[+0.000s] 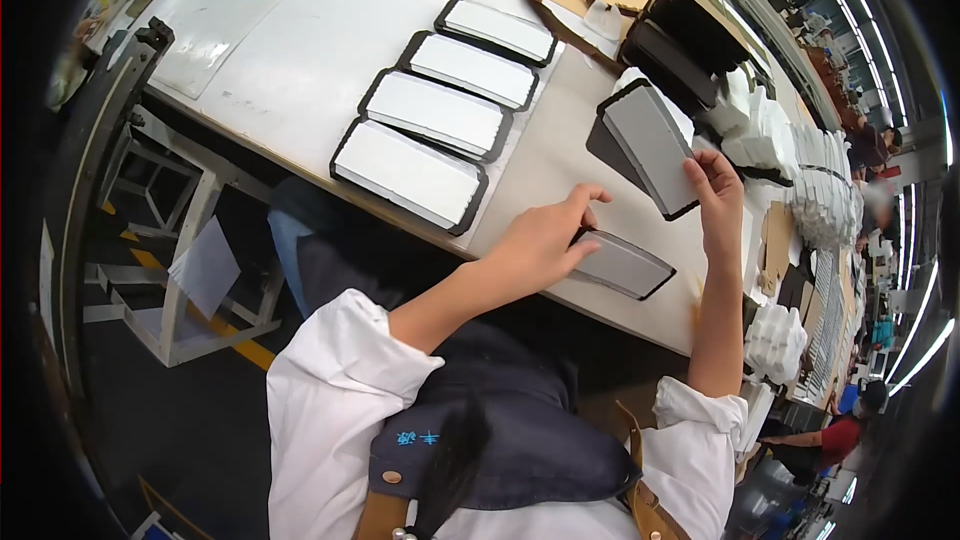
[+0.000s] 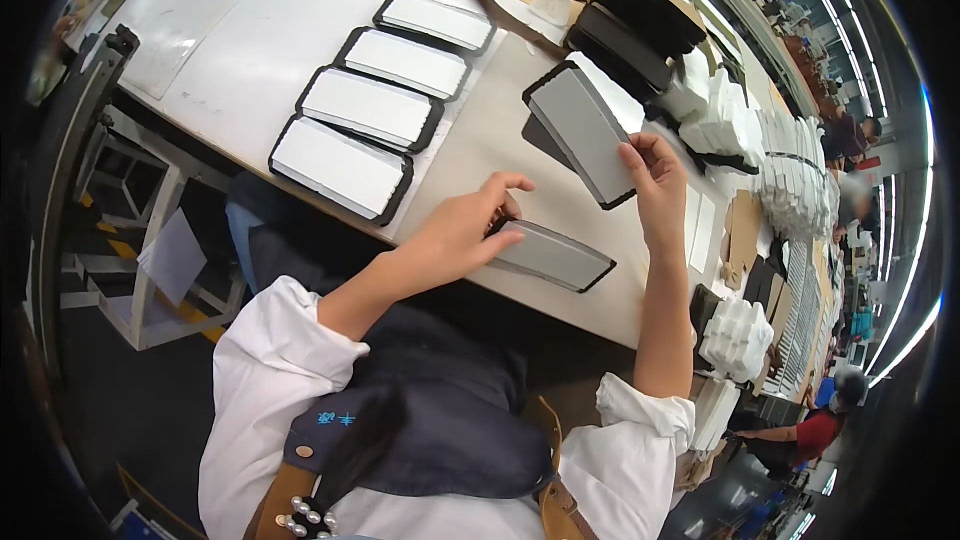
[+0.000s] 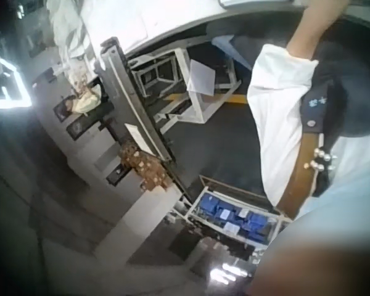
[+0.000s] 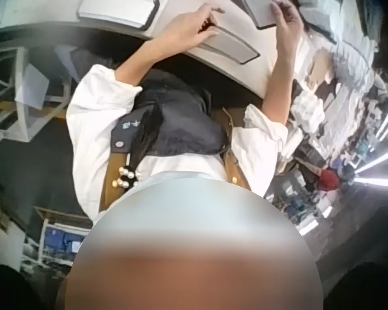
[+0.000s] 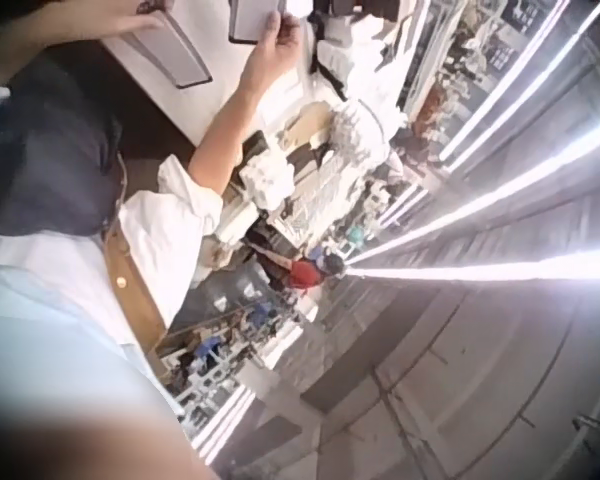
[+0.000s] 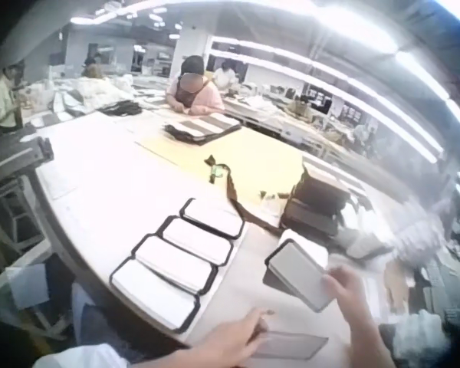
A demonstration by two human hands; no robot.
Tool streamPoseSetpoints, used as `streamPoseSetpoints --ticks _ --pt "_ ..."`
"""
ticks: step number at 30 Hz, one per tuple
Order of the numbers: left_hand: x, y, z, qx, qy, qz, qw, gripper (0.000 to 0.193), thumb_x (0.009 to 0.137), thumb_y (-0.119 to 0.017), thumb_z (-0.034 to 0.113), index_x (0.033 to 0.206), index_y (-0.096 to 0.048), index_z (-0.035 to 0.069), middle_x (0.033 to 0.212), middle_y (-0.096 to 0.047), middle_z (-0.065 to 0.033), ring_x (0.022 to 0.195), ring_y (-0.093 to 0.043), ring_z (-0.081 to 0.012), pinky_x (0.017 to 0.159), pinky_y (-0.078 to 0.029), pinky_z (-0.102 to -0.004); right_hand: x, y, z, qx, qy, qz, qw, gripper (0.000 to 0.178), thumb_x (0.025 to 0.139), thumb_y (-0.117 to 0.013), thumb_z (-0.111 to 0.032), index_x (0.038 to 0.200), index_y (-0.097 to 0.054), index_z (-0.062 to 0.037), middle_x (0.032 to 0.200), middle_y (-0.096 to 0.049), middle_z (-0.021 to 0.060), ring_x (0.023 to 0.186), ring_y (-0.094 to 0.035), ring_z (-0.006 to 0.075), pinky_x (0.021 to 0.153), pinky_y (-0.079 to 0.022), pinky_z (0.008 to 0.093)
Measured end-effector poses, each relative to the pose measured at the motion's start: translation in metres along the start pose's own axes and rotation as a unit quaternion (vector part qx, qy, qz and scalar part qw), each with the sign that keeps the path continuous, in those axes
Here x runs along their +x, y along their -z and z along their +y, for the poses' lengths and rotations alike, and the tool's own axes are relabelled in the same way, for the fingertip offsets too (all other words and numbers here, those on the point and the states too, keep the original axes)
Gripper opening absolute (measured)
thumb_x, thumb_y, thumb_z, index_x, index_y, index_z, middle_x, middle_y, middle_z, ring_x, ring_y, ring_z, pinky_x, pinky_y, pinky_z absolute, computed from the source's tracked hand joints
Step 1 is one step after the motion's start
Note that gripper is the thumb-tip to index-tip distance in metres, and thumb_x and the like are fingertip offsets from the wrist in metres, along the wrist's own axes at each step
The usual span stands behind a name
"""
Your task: The person is seen applying glue and attaching protective materials to leather components in a workshop.
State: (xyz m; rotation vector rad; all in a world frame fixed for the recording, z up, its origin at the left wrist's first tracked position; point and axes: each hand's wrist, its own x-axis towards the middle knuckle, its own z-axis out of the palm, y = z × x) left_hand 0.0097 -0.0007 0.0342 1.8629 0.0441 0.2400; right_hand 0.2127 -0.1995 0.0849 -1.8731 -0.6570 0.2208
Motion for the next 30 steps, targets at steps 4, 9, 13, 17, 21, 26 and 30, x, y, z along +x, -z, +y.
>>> streamPoseSetpoints --ticks 4,9,13,17,21,26,30 --pt "-0.030 0.077 0.022 -0.124 0.040 0.131 0.983 0.058 0.091 -0.077 0.008 0.144 -0.052 0.008 0.112 -0.065 -0.0062 0.095 -0.063 -0.0128 0.089 -0.053 -0.0281 0.008 -0.021 -0.014 0.035 0.026 0.004 0.999 0.015 0.099 -0.072 -0.015 0.105 -0.067 -0.0021 0.094 -0.067 -0.0028 0.088 -0.059 0.0047 0.083 -0.045 0.0209" --pt "-0.048 0.163 -0.024 -0.133 0.059 0.249 0.957 0.054 0.095 -0.070 0.001 0.145 -0.048 0.003 0.099 -0.070 -0.0053 0.086 -0.066 -0.0088 0.078 -0.051 -0.0214 0.037 -0.068 -0.021 0.061 0.039 -0.028 0.997 0.018 0.097 -0.074 -0.019 0.104 -0.069 -0.0024 0.093 -0.068 -0.0024 0.087 -0.060 0.0049 0.081 -0.046 0.0215" --pt "-0.055 0.189 -0.043 0.024 0.143 0.262 0.954 0.059 0.095 -0.072 0.008 0.148 -0.048 0.007 0.097 -0.071 -0.0061 0.079 -0.065 -0.0117 0.075 -0.051 -0.0257 0.067 -0.126 -0.026 0.077 0.027 -0.134 0.988 0.018 0.097 -0.074 -0.017 0.104 -0.070 -0.0010 0.092 -0.069 -0.0006 0.086 -0.060 0.0057 0.077 -0.047 0.0227" --pt "-0.057 0.187 -0.054 0.218 0.138 0.315 0.913 0.064 0.092 -0.075 0.016 0.150 -0.047 0.010 0.094 -0.069 -0.0071 0.076 -0.063 -0.0211 0.078 -0.052 -0.0354 0.074 -0.189 -0.036 0.111 0.038 -0.167 0.979 0.025 0.094 -0.075 -0.021 0.102 -0.072 0.0030 0.092 -0.071 0.0035 0.085 -0.062 0.0107 0.077 -0.050 0.0265" --pt "-0.050 0.178 -0.068 0.238 0.166 0.309 0.906 0.070 0.091 -0.077 0.016 0.151 -0.044 0.004 0.103 -0.064 -0.0075 0.088 -0.058 -0.0238 0.086 -0.050 -0.0391 0.076 -0.220 -0.034 0.071 0.041 -0.181 0.980 0.025 0.091 -0.077 -0.021 0.099 -0.072 0.0026 0.088 -0.073 0.0092 0.082 -0.065 0.0154 0.075 -0.053 0.0307" --pt "-0.060 0.156 -0.066 0.274 0.027 0.431 0.859 0.065 0.092 -0.074 0.009 0.151 -0.046 0.005 0.122 -0.058 -0.0104 0.103 -0.051 -0.0266 0.096 -0.044 -0.0423 0.050 -0.211 -0.015 -0.235 0.290 -0.008 0.928 0.037 0.083 -0.082 -0.016 0.117 -0.067 -0.0088 0.114 -0.062 0.0121 0.114 -0.056 0.0335 0.098 -0.041 0.0449" --pt "-0.061 0.094 -0.037 0.155 -0.149 0.373 0.903 0.037 0.093 -0.069 0.004 0.130 -0.063 0.005 0.114 -0.064 -0.0089 0.095 -0.058 -0.0265 0.089 -0.047 -0.0387 0.024 -0.150 -0.002 -0.282 0.278 -0.020 0.918 0.029 0.085 -0.079 -0.014 0.112 -0.068 -0.0091 0.116 -0.061 0.0114 0.118 -0.054 0.0331 0.101 -0.038 0.0453"
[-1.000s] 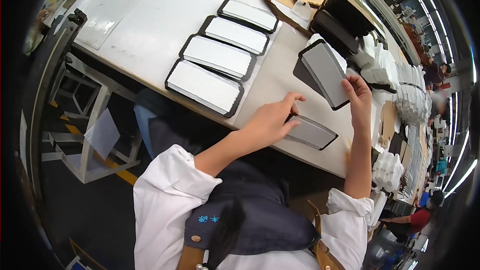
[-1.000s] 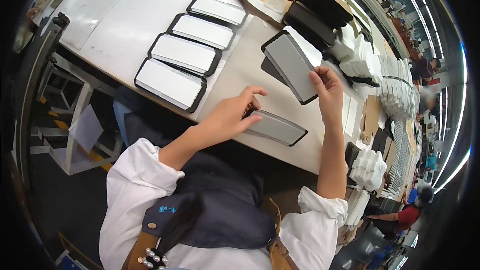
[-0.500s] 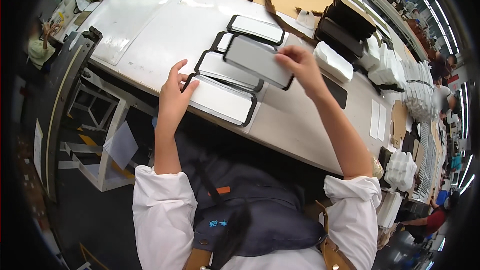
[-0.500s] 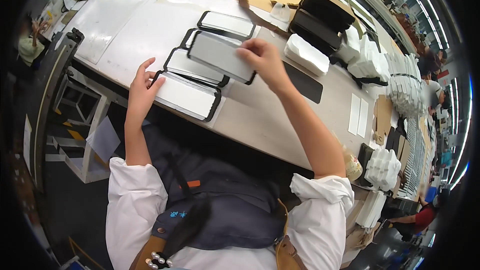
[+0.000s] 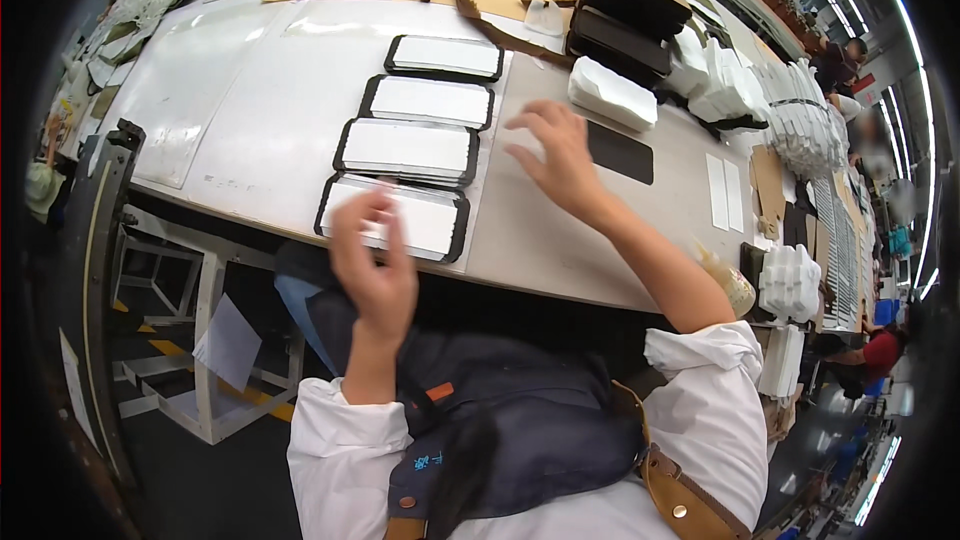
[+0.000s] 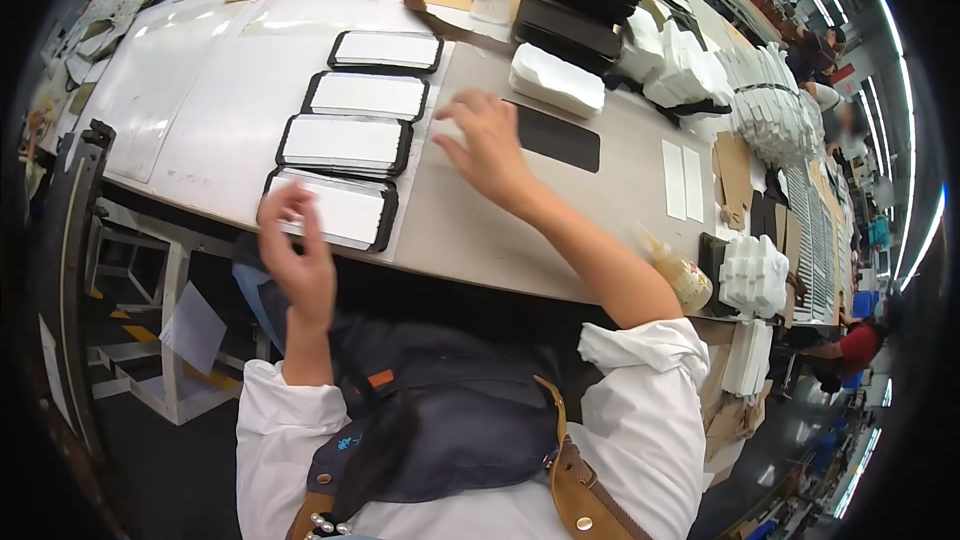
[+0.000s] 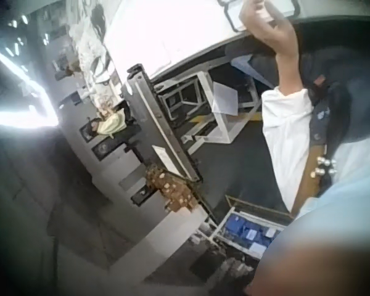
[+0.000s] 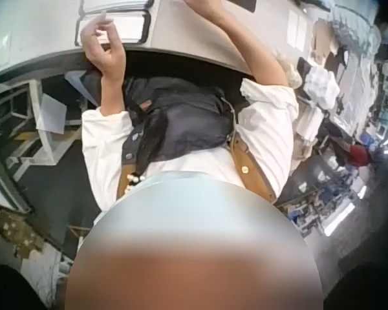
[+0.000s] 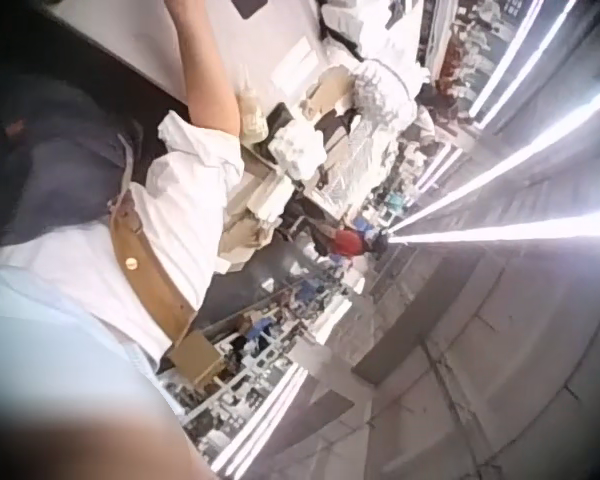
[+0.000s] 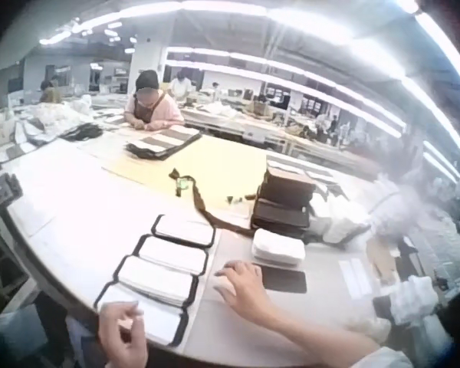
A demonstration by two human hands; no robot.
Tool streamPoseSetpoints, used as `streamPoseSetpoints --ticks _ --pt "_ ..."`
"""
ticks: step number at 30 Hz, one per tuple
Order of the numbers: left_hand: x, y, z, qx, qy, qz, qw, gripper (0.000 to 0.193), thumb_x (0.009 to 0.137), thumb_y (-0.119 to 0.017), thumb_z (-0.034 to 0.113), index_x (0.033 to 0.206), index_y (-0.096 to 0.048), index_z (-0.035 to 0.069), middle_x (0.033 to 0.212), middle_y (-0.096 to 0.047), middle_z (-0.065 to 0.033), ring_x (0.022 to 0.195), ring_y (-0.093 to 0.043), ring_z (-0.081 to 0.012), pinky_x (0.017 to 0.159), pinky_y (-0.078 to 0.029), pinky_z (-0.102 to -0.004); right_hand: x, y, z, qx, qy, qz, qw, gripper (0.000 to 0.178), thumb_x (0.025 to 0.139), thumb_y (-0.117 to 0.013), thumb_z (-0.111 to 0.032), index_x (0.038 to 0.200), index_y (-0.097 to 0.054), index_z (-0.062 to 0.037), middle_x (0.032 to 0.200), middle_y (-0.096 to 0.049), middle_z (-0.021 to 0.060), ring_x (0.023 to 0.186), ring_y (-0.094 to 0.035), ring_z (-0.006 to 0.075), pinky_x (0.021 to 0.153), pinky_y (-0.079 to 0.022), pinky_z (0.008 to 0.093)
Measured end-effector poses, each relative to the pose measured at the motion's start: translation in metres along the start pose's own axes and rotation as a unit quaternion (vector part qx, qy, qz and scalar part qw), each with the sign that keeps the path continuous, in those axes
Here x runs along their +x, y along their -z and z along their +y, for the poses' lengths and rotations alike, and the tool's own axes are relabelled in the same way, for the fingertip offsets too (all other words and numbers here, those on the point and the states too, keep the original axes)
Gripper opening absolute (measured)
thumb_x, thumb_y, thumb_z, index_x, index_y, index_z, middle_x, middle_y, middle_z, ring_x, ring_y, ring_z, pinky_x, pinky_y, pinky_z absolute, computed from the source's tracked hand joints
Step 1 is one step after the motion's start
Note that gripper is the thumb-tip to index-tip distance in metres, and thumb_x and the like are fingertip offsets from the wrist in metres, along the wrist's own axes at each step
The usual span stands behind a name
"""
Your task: The person is seen applying glue and attaching protective materials to leather components in a workshop.
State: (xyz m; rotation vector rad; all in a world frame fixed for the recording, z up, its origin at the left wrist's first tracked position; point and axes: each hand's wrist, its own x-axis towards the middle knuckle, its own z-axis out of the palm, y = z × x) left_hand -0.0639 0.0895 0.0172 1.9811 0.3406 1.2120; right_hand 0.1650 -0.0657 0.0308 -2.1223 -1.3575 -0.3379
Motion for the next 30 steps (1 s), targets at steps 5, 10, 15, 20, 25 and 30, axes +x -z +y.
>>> streamPoseSetpoints --ticks 5,10,15,20,25,30 --pt "-0.011 -0.076 0.050 -0.126 -0.124 -0.277 0.944 0.029 0.088 -0.073 0.005 0.116 -0.067 0.005 0.112 -0.065 -0.0121 0.104 -0.062 -0.0317 0.088 -0.051 -0.0407 -0.053 0.066 0.054 -0.141 0.013 -0.044 0.989 0.019 0.087 -0.075 -0.011 0.105 -0.070 -0.0061 0.111 -0.066 0.0094 0.111 -0.061 0.0296 0.098 -0.044 0.0431" --pt "-0.032 -0.128 0.040 -0.116 -0.117 -0.337 0.927 0.030 0.089 -0.073 0.011 0.118 -0.066 0.007 0.119 -0.062 -0.0110 0.113 -0.058 -0.0320 0.097 -0.047 -0.0442 -0.079 0.079 0.080 -0.209 0.039 -0.060 0.975 0.015 0.086 -0.073 -0.007 0.100 -0.069 -0.0019 0.108 -0.067 0.0097 0.103 -0.065 0.0297 0.092 -0.051 0.0407" --pt "-0.034 -0.130 0.039 -0.065 -0.095 -0.338 0.934 0.031 0.089 -0.073 0.012 0.119 -0.066 0.007 0.121 -0.060 -0.0109 0.117 -0.056 -0.0321 0.102 -0.045 -0.0450 -0.076 0.080 0.079 -0.214 0.038 -0.057 0.975 0.006 0.085 -0.070 -0.004 0.090 -0.066 -0.0028 0.097 -0.066 0.0090 0.094 -0.065 0.0282 0.084 -0.053 0.0391" --pt "-0.036 -0.132 0.041 -0.061 -0.092 -0.330 0.937 0.029 0.089 -0.072 0.011 0.117 -0.066 0.006 0.121 -0.060 -0.0106 0.118 -0.056 -0.0318 0.103 -0.045 -0.0451 -0.074 0.077 0.088 -0.231 0.053 -0.059 0.970 0.006 0.086 -0.069 -0.006 0.086 -0.064 -0.0039 0.089 -0.064 0.0079 0.087 -0.063 0.0271 0.081 -0.052 0.0401" --pt "-0.036 -0.131 0.039 -0.066 -0.087 -0.331 0.937 0.028 0.089 -0.072 0.010 0.116 -0.067 0.006 0.120 -0.061 -0.0102 0.117 -0.057 -0.0321 0.102 -0.045 -0.0445 -0.072 0.078 0.083 -0.241 0.044 -0.060 0.968 0.005 0.087 -0.069 -0.006 0.085 -0.064 -0.0043 0.087 -0.064 0.0075 0.086 -0.064 0.0265 0.080 -0.052 0.0396" --pt "-0.034 -0.130 0.040 -0.083 -0.085 -0.323 0.939 0.028 0.088 -0.073 0.009 0.115 -0.067 0.006 0.118 -0.062 -0.0097 0.115 -0.057 -0.0319 0.101 -0.046 -0.0441 -0.072 0.080 0.084 -0.172 -0.029 -0.051 0.983 0.004 0.089 -0.067 -0.003 0.093 -0.068 -0.0013 0.098 -0.069 0.0101 0.092 -0.066 0.0323 0.081 -0.054 0.0420"
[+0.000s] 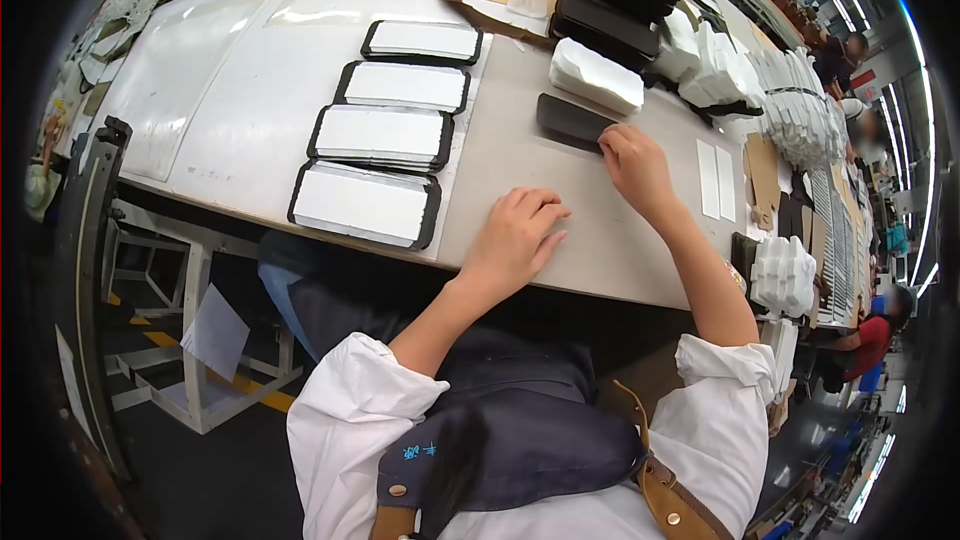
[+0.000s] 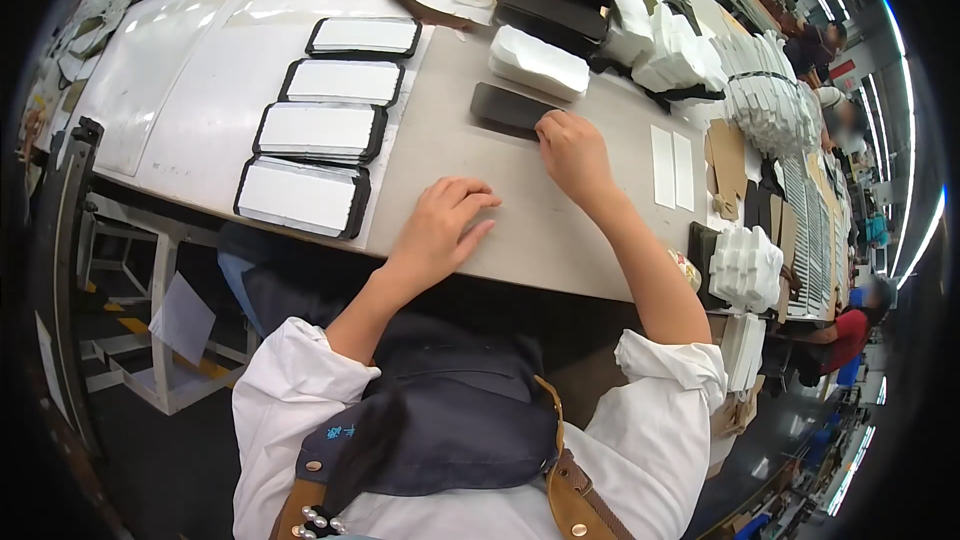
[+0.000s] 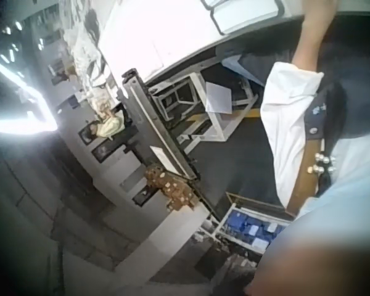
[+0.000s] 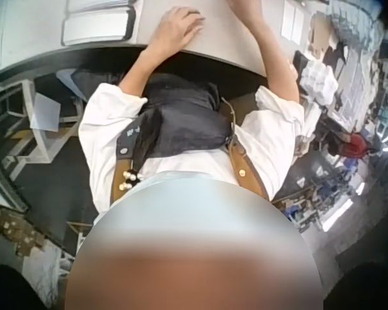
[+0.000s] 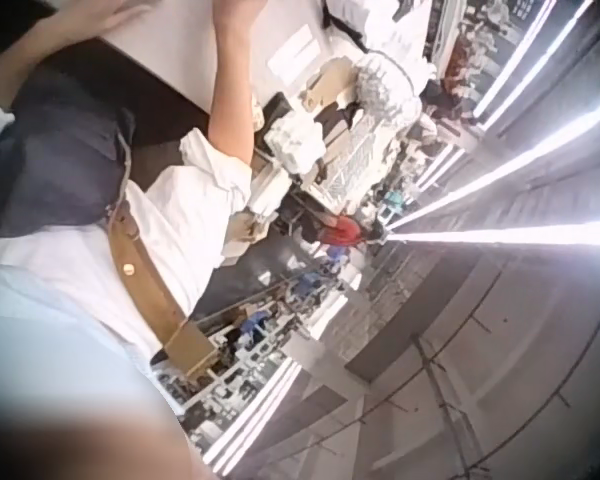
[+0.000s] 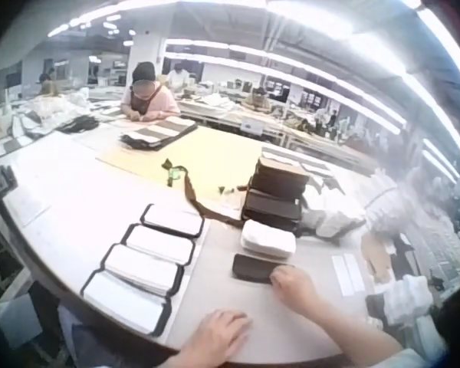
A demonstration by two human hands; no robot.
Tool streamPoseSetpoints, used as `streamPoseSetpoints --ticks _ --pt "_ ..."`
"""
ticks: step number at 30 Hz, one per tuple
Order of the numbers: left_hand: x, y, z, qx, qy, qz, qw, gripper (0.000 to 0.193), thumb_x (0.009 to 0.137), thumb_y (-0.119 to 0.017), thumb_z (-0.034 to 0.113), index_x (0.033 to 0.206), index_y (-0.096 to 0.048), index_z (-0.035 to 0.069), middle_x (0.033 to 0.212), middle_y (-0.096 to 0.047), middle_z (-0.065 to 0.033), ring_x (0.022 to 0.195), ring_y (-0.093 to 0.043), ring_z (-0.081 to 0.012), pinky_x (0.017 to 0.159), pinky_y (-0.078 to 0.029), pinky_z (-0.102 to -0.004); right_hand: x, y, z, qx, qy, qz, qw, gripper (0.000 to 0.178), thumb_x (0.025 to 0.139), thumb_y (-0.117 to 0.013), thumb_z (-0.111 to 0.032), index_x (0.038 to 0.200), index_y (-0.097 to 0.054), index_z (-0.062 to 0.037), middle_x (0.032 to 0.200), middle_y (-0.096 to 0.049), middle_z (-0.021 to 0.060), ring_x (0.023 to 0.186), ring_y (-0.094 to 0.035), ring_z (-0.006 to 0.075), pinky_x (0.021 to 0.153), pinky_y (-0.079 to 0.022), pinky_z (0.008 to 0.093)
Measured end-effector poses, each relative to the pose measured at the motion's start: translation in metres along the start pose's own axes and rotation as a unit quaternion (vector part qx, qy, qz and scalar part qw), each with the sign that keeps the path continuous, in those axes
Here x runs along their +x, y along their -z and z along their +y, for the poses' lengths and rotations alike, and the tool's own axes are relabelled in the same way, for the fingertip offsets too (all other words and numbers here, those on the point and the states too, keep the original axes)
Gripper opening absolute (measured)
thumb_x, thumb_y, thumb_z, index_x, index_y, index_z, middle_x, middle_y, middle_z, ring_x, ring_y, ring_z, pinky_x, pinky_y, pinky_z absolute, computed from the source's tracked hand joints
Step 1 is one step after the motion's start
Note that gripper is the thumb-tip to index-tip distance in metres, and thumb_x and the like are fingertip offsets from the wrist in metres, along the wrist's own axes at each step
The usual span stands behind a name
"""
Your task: The person is seen applying glue and attaching protective materials to leather components in a workshop.
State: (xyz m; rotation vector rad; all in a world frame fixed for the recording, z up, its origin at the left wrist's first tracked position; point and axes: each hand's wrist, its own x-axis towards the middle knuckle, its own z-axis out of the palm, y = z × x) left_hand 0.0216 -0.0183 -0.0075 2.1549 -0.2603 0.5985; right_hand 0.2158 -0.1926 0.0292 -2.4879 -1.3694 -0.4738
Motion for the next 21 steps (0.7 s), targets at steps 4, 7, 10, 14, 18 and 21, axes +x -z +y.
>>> streamPoseSetpoints --ticks 4,7,10,14,18,21 --pt "-0.0001 -0.0005 -0.0009 0.002 0.002 -0.001 1.000 0.027 0.088 -0.073 0.009 0.114 -0.067 0.005 0.118 -0.062 -0.0096 0.115 -0.057 -0.0316 0.101 -0.046 -0.0440 0.0028 0.0024 0.0003 0.006 -0.006 -0.017 1.000 0.004 0.090 -0.066 -0.003 0.093 -0.068 -0.0006 0.099 -0.070 0.0097 0.093 -0.066 0.0324 0.082 -0.054 0.0418" --pt "-0.0006 -0.0002 -0.0003 0.003 0.003 -0.001 1.000 0.026 0.089 -0.072 0.009 0.114 -0.067 0.005 0.119 -0.062 -0.0095 0.115 -0.057 -0.0312 0.101 -0.046 -0.0438 0.0044 0.0031 -0.0013 0.002 -0.009 -0.020 1.000 0.004 0.090 -0.065 -0.002 0.092 -0.069 0.0000 0.099 -0.070 0.0097 0.093 -0.066 0.0323 0.082 -0.054 0.0416" --pt "-0.0009 -0.0006 -0.0003 0.004 0.003 0.001 1.000 0.026 0.089 -0.072 0.009 0.115 -0.067 0.005 0.119 -0.062 -0.0094 0.116 -0.057 -0.0310 0.102 -0.046 -0.0438 0.0053 0.0036 -0.0003 -0.001 0.000 -0.025 1.000 0.005 0.090 -0.065 -0.001 0.092 -0.069 0.0004 0.099 -0.070 0.0096 0.093 -0.066 0.0321 0.082 -0.054 0.0415" --pt "-0.0013 -0.0005 0.0008 0.005 0.006 0.000 1.000 0.026 0.089 -0.072 0.009 0.114 -0.067 0.005 0.119 -0.062 -0.0096 0.116 -0.057 -0.0310 0.102 -0.046 -0.0440 0.0056 0.0036 0.0008 -0.004 -0.007 -0.033 0.999 0.006 0.089 -0.065 -0.002 0.092 -0.069 0.0000 0.100 -0.070 0.0093 0.095 -0.066 0.0316 0.083 -0.054 0.0410" --pt "-0.0016 -0.0014 -0.0014 0.003 0.004 0.000 1.000 0.026 0.089 -0.071 0.009 0.114 -0.068 0.005 0.119 -0.062 -0.0096 0.116 -0.057 -0.0311 0.102 -0.046 -0.0441 0.0075 0.0060 -0.0007 0.021 -0.039 -0.047 0.998 0.006 0.088 -0.066 -0.004 0.092 -0.070 -0.0009 0.102 -0.070 0.0081 0.096 -0.067 0.0309 0.084 -0.054 0.0405" --pt "-0.0011 -0.0010 -0.0011 0.003 0.002 0.002 1.000 0.025 0.089 -0.071 0.009 0.114 -0.068 0.005 0.119 -0.062 -0.0096 0.116 -0.057 -0.0312 0.102 -0.046 -0.0442 0.0092 0.0081 0.0003 0.015 -0.043 -0.062 0.997 0.006 0.088 -0.066 -0.004 0.092 -0.070 -0.0011 0.103 -0.070 0.0075 0.096 -0.066 0.0307 0.084 -0.054 0.0404"
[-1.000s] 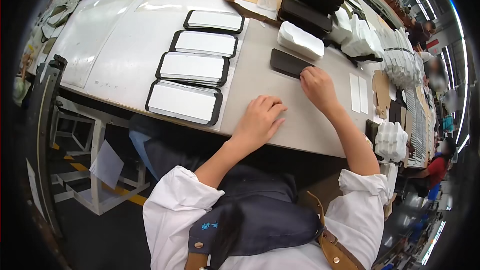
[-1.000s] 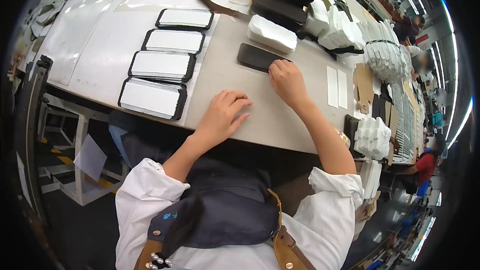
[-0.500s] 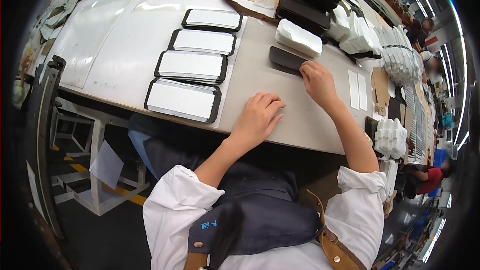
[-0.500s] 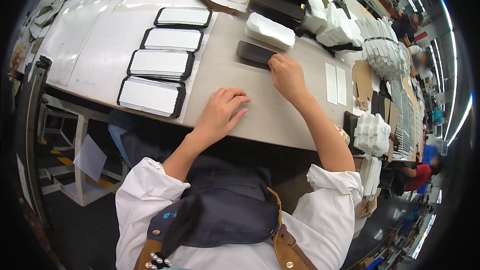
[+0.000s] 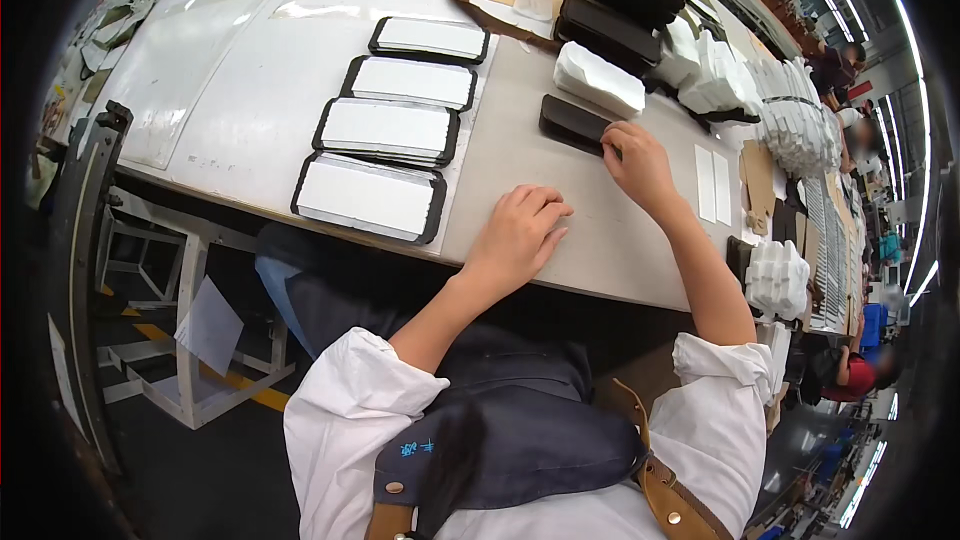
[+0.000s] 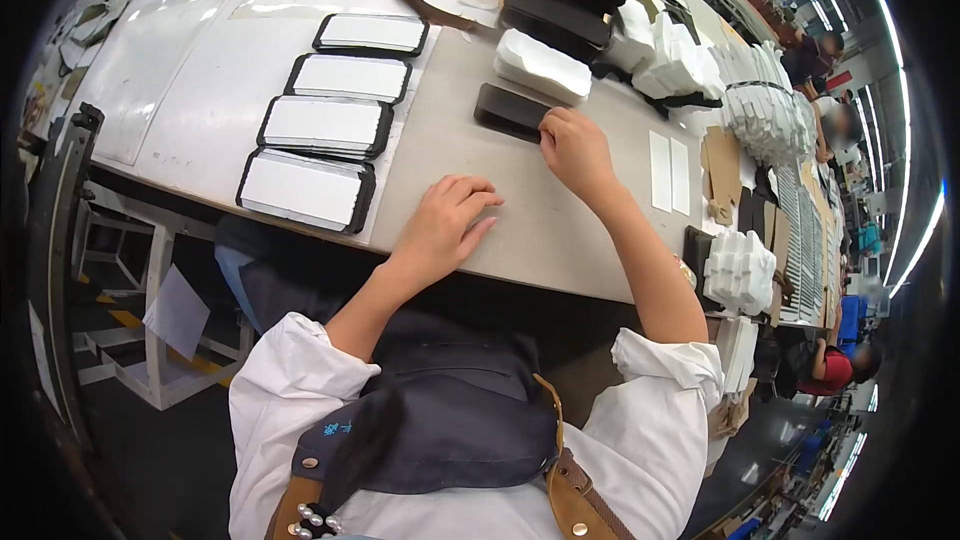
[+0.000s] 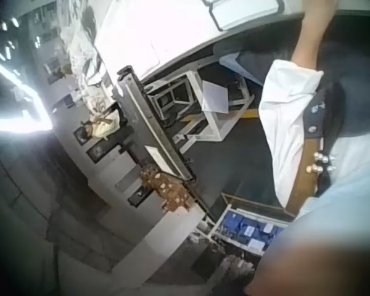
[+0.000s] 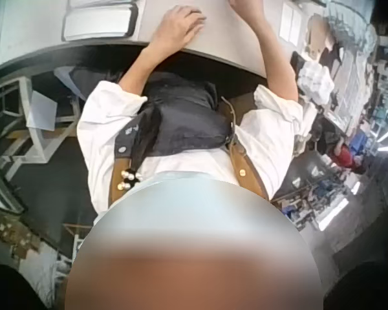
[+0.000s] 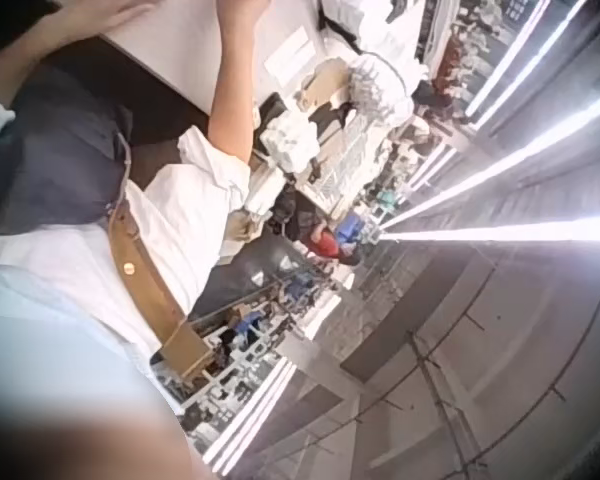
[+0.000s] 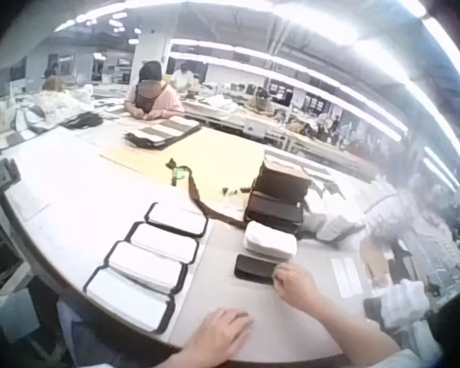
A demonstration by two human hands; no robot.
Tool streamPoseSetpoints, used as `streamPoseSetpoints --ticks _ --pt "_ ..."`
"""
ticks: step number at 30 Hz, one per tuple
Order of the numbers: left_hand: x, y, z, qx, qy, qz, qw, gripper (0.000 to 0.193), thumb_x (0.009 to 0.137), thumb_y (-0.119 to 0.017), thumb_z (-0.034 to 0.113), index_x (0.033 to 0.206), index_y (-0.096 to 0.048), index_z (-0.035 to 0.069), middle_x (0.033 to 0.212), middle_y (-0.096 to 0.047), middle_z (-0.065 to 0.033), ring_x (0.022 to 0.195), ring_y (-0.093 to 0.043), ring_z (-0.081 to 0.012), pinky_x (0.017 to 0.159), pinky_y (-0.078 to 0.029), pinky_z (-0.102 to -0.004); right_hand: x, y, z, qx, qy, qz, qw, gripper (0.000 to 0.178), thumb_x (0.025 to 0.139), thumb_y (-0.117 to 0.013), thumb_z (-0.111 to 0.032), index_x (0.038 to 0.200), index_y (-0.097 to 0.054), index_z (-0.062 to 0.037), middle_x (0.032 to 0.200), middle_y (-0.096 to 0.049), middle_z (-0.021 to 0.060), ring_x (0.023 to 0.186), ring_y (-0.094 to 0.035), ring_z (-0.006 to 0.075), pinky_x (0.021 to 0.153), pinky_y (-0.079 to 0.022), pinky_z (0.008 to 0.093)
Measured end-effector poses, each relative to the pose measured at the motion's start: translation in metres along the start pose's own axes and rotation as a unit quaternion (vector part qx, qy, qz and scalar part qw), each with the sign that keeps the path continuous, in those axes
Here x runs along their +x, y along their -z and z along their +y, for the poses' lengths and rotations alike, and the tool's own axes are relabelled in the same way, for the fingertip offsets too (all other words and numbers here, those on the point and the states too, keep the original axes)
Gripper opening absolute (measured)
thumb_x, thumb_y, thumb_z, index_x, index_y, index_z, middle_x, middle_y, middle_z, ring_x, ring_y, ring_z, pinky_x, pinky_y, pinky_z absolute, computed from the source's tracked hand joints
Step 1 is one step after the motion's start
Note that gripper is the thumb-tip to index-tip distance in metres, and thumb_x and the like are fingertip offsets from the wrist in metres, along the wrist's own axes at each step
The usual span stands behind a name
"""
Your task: The person is seen applying glue and attaching protective materials to leather components in a workshop.
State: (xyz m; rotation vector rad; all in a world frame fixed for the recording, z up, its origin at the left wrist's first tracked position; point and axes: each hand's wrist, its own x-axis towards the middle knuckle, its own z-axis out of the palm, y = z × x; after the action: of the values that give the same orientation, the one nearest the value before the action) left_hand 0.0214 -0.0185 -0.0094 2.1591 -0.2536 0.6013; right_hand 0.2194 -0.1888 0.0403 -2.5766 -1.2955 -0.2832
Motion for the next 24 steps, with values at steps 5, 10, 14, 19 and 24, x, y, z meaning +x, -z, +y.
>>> streamPoseSetpoints --ticks 5,10,14,19,24 --pt "0.000 -0.001 0.000 -0.001 0.001 0.002 1.000 0.025 0.089 -0.071 0.008 0.114 -0.068 0.005 0.120 -0.062 -0.0094 0.117 -0.057 -0.0313 0.102 -0.046 -0.0438 0.001 -0.002 0.001 0.008 0.028 0.037 0.999 0.005 0.087 -0.066 -0.004 0.089 -0.069 -0.0016 0.093 -0.069 0.0095 0.090 -0.066 0.0321 0.080 -0.054 0.0428" --pt "-0.002 -0.001 -0.001 -0.007 0.010 0.007 1.000 0.034 0.090 -0.070 0.008 0.123 -0.063 0.004 0.123 -0.062 -0.0126 0.119 -0.056 -0.0334 0.104 -0.045 -0.0447 -0.005 0.014 -0.009 0.011 0.011 0.088 0.996 0.006 0.088 -0.067 -0.003 0.094 -0.067 -0.0021 0.092 -0.067 0.0110 0.088 -0.065 0.0330 0.080 -0.053 0.0432" --pt "-0.001 -0.002 0.000 -0.032 0.061 0.060 0.996 0.048 0.091 -0.069 0.008 0.136 -0.053 0.001 0.131 -0.057 -0.0168 0.124 -0.052 -0.0375 0.107 -0.043 -0.0462 -0.038 0.027 -0.033 -0.045 0.107 0.112 0.987 0.008 0.087 -0.069 -0.002 0.094 -0.065 -0.0025 0.093 -0.067 0.0099 0.089 -0.065 0.0308 0.082 -0.052 0.0414" --pt "0.001 -0.004 0.002 0.072 0.051 0.069 0.994 0.058 0.092 -0.069 0.012 0.145 -0.048 0.001 0.142 -0.053 -0.0166 0.136 -0.044 -0.0386 0.114 -0.036 -0.0505 -0.072 0.013 -0.035 -0.035 0.119 0.073 0.990 0.012 0.084 -0.073 -0.003 0.093 -0.064 -0.0030 0.097 -0.067 0.0082 0.093 -0.065 0.0279 0.085 -0.052 0.0394" --pt "-0.001 -0.010 -0.004 0.168 0.029 0.022 0.985 0.065 0.094 -0.069 0.016 0.151 -0.043 0.000 0.147 -0.053 -0.0161 0.142 -0.040 -0.0377 0.119 -0.031 -0.0541 -0.070 0.014 -0.037 0.001 0.096 0.074 0.993 0.011 0.083 -0.072 -0.001 0.092 -0.066 -0.0027 0.098 -0.068 0.0080 0.093 -0.065 0.0281 0.087 -0.051 0.0398"
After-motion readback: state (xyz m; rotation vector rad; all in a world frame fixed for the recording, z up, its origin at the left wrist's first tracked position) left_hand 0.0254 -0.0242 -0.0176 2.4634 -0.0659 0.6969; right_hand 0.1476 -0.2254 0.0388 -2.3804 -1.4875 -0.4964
